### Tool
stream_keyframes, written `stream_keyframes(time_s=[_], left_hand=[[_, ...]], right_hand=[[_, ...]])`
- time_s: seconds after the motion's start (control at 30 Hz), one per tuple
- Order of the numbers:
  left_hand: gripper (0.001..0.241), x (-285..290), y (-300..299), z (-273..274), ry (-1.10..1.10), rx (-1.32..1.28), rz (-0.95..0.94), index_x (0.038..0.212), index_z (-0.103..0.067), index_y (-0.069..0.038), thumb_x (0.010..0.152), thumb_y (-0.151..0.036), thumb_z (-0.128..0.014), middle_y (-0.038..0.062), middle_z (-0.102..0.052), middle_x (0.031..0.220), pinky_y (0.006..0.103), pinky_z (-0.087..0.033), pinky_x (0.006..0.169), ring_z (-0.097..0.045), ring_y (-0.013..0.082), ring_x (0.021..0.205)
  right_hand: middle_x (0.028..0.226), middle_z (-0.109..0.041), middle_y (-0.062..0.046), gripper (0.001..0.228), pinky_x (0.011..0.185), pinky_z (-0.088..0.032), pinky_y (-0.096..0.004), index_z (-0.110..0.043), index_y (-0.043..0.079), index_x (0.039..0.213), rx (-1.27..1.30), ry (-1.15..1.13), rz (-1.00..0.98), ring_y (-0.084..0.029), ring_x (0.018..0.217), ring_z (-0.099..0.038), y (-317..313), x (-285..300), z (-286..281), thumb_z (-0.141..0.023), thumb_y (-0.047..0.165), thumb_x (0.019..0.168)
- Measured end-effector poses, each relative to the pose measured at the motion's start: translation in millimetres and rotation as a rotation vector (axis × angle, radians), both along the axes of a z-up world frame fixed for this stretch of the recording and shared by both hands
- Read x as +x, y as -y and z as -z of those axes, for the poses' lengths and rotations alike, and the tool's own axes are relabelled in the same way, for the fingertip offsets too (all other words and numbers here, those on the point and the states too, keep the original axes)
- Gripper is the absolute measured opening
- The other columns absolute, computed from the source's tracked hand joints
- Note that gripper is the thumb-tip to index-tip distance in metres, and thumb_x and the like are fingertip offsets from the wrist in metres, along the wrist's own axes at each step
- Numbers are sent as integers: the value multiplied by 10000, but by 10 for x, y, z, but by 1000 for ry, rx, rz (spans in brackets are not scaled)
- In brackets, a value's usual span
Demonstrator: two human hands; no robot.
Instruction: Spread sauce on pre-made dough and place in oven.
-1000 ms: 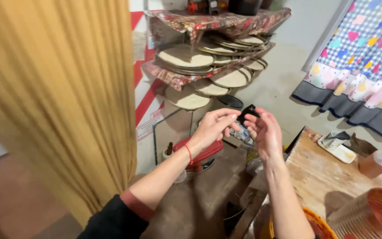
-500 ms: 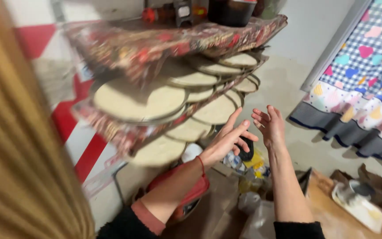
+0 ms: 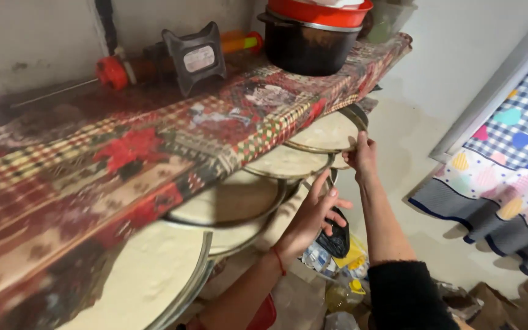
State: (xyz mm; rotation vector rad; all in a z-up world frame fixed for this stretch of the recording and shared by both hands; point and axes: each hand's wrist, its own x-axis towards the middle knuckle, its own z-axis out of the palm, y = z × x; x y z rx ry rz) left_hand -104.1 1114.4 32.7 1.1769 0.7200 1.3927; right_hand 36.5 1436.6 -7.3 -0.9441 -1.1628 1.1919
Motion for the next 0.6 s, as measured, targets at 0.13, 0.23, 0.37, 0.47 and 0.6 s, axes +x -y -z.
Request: stream_keyframes(time_s=[0.13, 0.23, 0.37, 0.47, 0.6], left_hand=[[837, 5, -214, 132, 4, -18, 16, 1669, -56, -159, 1021, -519, -445, 147, -700, 1176, 225, -496, 597, -646, 119, 787], [832, 2, -250, 220, 9, -9, 44, 1673, -59, -141, 1035, -515, -440, 152, -702, 1177, 226, -500, 619, -646, 117, 799], [821, 48, -176, 224, 9, -14, 81, 1672, -82, -113, 1049, -510, -442, 158, -697, 1204, 238, -517, 670, -658, 131, 863], [825, 157, -53, 306, 37, -65, 113, 1659, -89, -108, 1038, -516, -447, 174, -691, 1228, 265, -537, 705, -678, 171, 933], [855, 371, 247, 508, 80, -144, 184, 1637, -114, -108, 990, -561, -441, 209, -658, 1294, 329, -575, 775, -702, 266, 1063]], right_hand=[[829, -607, -106, 318, 494, -521, -324, -432, 53, 1183, 43, 20, 50, -190, 559, -612, -276, -46, 141, -596, 157, 931], [789, -584, -105, 191, 482, -490, -308, -481, 33, 1070, 88, -71, 148, -186, 535, -570, -181, 16, 209, -544, 85, 897], [803, -561, -71, 151, 500, -496, -298, -488, 54, 1031, 152, -197, 253, -161, 595, -561, 240, 395, 110, -555, 75, 898], [803, -565, -76, 158, 510, -501, -308, -459, 57, 1028, 171, -249, 326, -184, 602, -559, 835, 776, 78, -560, 77, 907], [900, -593, -41, 224, 583, -497, -292, -501, 92, 1125, 261, -188, 477, -149, 711, -575, 2108, 1203, 27, -572, 91, 913]])
